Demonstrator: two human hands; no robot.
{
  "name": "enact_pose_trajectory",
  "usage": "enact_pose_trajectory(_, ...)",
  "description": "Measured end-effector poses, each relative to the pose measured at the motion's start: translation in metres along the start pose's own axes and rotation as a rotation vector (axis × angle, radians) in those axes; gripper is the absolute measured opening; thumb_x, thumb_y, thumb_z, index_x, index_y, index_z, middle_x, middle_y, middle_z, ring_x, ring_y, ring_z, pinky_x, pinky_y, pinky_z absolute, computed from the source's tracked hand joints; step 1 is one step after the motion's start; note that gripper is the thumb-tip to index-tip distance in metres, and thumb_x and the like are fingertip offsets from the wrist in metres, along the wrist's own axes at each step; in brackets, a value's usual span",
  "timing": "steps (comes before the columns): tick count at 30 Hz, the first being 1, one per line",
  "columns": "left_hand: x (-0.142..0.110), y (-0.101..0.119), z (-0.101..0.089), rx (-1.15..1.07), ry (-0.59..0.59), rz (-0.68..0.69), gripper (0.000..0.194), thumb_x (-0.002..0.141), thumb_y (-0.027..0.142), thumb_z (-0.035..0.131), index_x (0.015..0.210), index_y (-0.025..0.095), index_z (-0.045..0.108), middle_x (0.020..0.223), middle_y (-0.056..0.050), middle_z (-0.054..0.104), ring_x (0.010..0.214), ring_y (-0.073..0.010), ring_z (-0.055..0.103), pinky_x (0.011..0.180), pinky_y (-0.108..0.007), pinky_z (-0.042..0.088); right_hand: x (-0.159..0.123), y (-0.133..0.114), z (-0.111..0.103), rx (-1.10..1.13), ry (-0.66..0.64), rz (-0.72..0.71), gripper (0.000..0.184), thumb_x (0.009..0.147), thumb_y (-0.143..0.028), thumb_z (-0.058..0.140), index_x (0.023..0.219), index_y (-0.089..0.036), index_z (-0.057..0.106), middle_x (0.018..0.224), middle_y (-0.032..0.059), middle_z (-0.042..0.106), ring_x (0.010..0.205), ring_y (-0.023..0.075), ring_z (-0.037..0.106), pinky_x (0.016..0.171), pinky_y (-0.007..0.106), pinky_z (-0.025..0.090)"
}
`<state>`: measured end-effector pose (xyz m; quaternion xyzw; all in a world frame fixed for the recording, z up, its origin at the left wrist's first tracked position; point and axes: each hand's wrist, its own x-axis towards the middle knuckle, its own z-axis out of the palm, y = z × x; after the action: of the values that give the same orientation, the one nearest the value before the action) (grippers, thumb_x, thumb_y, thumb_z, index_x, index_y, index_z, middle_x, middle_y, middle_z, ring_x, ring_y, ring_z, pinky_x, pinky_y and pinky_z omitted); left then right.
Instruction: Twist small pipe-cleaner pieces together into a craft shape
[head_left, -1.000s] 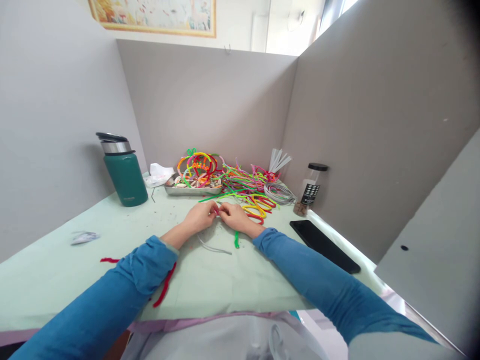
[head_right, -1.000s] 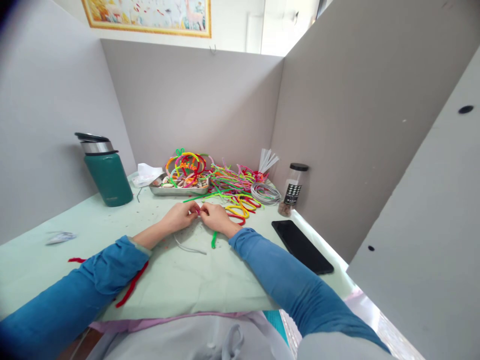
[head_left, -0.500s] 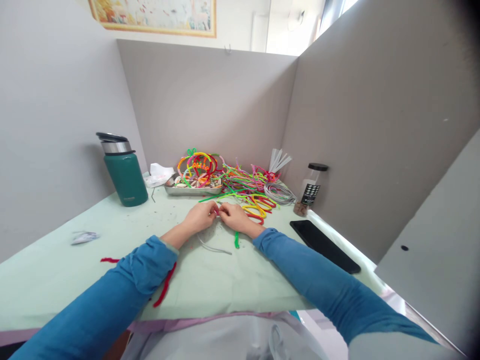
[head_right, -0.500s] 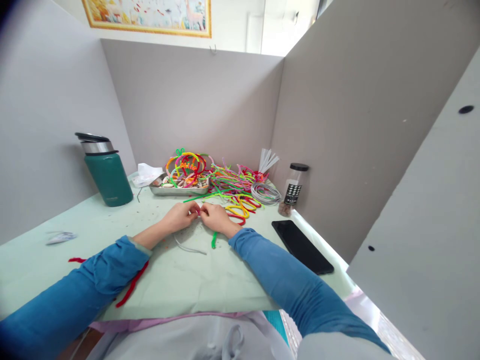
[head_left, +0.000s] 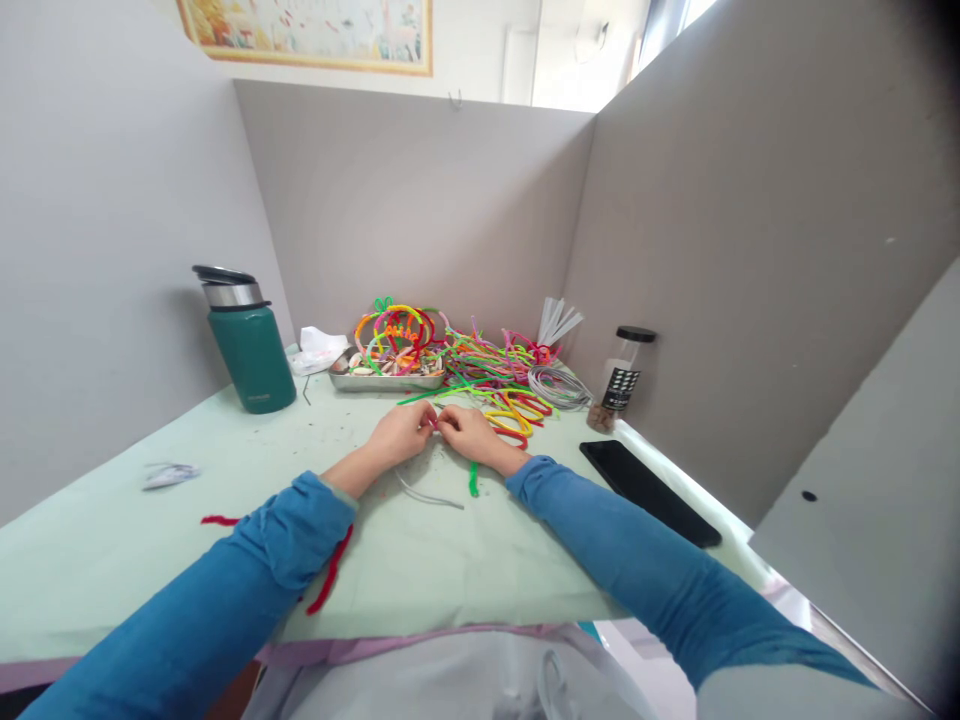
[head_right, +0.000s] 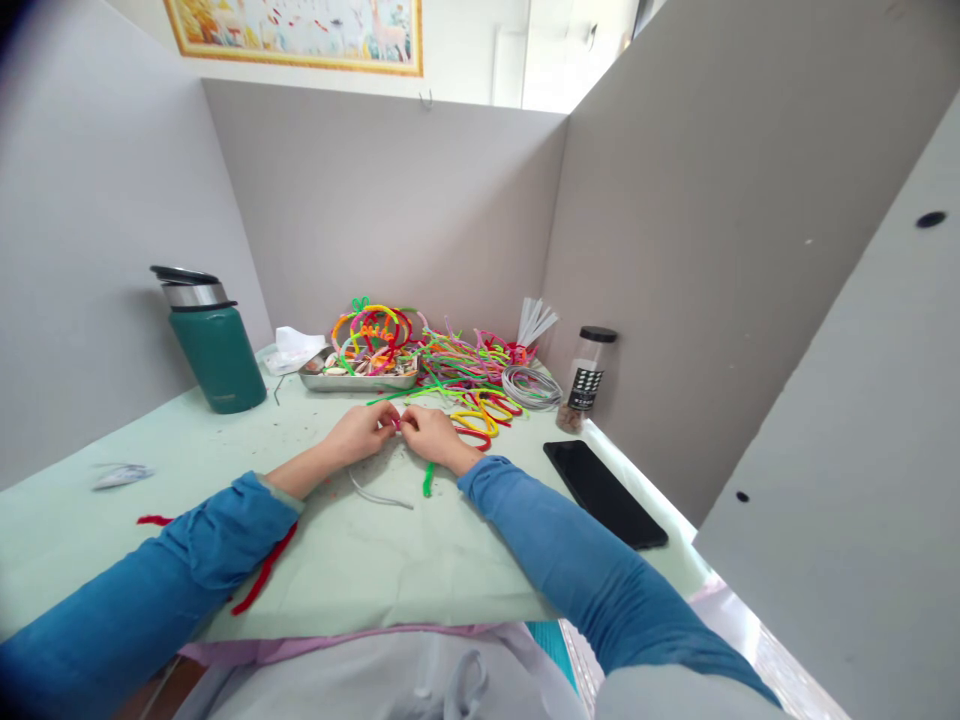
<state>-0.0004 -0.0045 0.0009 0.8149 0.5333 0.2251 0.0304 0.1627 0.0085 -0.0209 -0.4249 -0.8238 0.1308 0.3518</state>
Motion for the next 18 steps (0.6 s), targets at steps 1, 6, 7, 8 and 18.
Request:
enact_pose_trajectory(1, -0.0002, 0.0001, -0.0003, -0.005, 0.001, 0.010, 0.023, 0.078, 0.019, 0.049, 0.097, 0.019, 0.062, 0.094, -0.004, 0.072, 0.079, -0.0165, 0.065, 0.069, -0.024, 0.046, 0.0003, 0.0003, 0.0002, 0.000, 0.002, -0.001, 0.015, 0.081, -0.018, 0.049, 0.081, -0.017, 0.064, 0.073, 0.0020, 0.064, 0.065, 0.0133, 0.052, 0.062, 0.023, 0.034)
enact_pose_trajectory(6, -0.0010, 0.0006, -0.0013, -0.036, 0.031, 0.020, 0.020, 0.079, 0.019, 0.050, 0.095, 0.020, 0.062, 0.095, -0.003, 0.072, 0.079, -0.0154, 0.065, 0.070, -0.023, 0.046, 0.0015, 0.0016, 0.0006, 0.009, 0.003, -0.001, 0.015, 0.081, -0.017, 0.048, 0.079, -0.017, 0.063, 0.071, 0.0014, 0.063, 0.065, 0.0128, 0.051, 0.061, 0.023, 0.034)
enact_pose_trajectory(7, -0.0010, 0.0004, -0.0012, -0.036, 0.036, 0.018, 0.020, 0.079, 0.020, 0.050, 0.095, 0.020, 0.062, 0.094, -0.003, 0.072, 0.079, -0.0153, 0.065, 0.070, -0.023, 0.046, 0.0015, 0.0016, 0.0004, 0.013, 0.000, 0.001, 0.015, 0.081, -0.017, 0.048, 0.079, -0.017, 0.063, 0.070, 0.0013, 0.062, 0.064, 0.0128, 0.051, 0.061, 0.023, 0.034)
enact_pose_trajectory(8, -0.0009, 0.0003, -0.0011, -0.035, 0.038, 0.018, 0.019, 0.079, 0.020, 0.051, 0.094, 0.020, 0.063, 0.094, -0.002, 0.072, 0.078, -0.0152, 0.065, 0.070, -0.023, 0.046, 0.0014, 0.0016, 0.0003, 0.018, -0.001, 0.002, 0.015, 0.081, -0.017, 0.048, 0.079, -0.017, 0.063, 0.069, 0.0012, 0.062, 0.064, 0.0127, 0.051, 0.061, 0.023, 0.034)
enact_pose_trajectory(18, -0.0014, 0.0012, -0.0029, -0.028, 0.062, 0.024, 0.018, 0.078, 0.023, 0.054, 0.092, 0.021, 0.066, 0.093, -0.001, 0.072, 0.074, -0.0152, 0.063, 0.069, -0.024, 0.044, 0.0010, 0.0008, -0.0008, 0.051, 0.013, 0.004, 0.014, 0.081, -0.017, 0.048, 0.075, -0.017, 0.061, 0.068, 0.0009, 0.062, 0.063, 0.0122, 0.052, 0.059, 0.022, 0.033)
